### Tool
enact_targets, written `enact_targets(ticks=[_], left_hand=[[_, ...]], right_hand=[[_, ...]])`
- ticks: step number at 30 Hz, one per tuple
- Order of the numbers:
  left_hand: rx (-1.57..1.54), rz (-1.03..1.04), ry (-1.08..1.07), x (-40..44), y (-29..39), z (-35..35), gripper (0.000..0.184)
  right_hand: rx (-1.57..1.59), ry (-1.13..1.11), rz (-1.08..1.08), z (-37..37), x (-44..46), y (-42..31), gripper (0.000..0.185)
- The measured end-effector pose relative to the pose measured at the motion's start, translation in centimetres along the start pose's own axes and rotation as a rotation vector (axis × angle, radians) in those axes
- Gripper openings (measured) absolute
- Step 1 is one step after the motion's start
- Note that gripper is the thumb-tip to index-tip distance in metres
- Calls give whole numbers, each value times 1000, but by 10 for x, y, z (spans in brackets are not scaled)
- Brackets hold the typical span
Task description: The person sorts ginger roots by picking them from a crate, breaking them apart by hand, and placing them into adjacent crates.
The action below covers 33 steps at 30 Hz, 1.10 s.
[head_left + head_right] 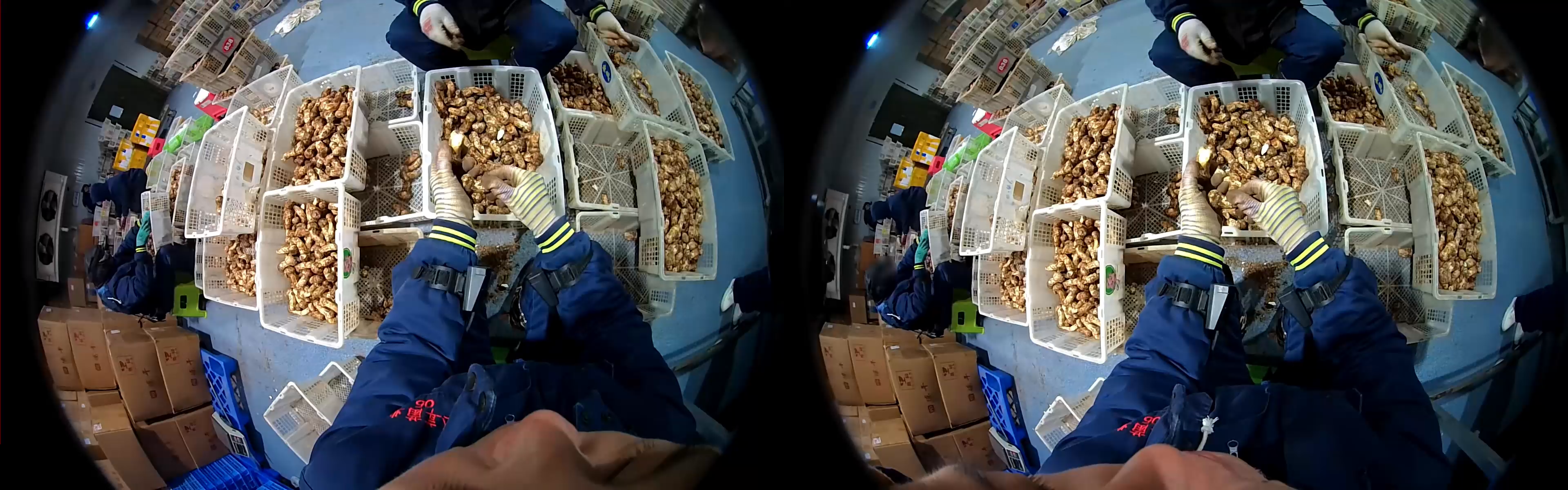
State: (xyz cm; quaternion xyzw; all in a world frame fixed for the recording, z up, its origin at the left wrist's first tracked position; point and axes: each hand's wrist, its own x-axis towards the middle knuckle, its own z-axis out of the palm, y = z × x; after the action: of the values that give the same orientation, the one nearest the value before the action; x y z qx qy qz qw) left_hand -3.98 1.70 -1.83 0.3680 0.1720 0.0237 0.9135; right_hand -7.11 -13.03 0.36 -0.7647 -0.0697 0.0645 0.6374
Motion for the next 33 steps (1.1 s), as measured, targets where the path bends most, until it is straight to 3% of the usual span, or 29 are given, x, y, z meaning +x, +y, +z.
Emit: enact_targets(ticks=[6, 9, 10, 13, 17, 19, 26, 33], left_hand=[[-45, -36, 37, -7, 4, 8, 43], [-3, -51, 90, -8, 7, 7, 45], [-12, -51, 95, -8, 8, 6, 45], [-41, -35, 131, -7, 9, 5, 41], [-78, -19, 151, 3, 1, -6, 35], [-88, -2, 125, 4, 1, -8, 35], [-95, -34, 59, 2, 2, -4, 40], [22, -36, 123, 0, 5, -5, 49]], right_hand=[[68, -72, -15, 3, 3, 12, 44], [-226, -204, -52, -8, 2, -6, 50], [-137, -190, -324, -8, 0, 0, 57], [-224, -145, -403, -2, -2, -10, 51], [-229, -195, -205, -6, 0, -15, 39], [-299, -149, -216, -8, 0, -11, 42], [-84, -139, -75, -2, 0, -7, 50], [-169, -164, -235, 5, 4, 0, 55]])
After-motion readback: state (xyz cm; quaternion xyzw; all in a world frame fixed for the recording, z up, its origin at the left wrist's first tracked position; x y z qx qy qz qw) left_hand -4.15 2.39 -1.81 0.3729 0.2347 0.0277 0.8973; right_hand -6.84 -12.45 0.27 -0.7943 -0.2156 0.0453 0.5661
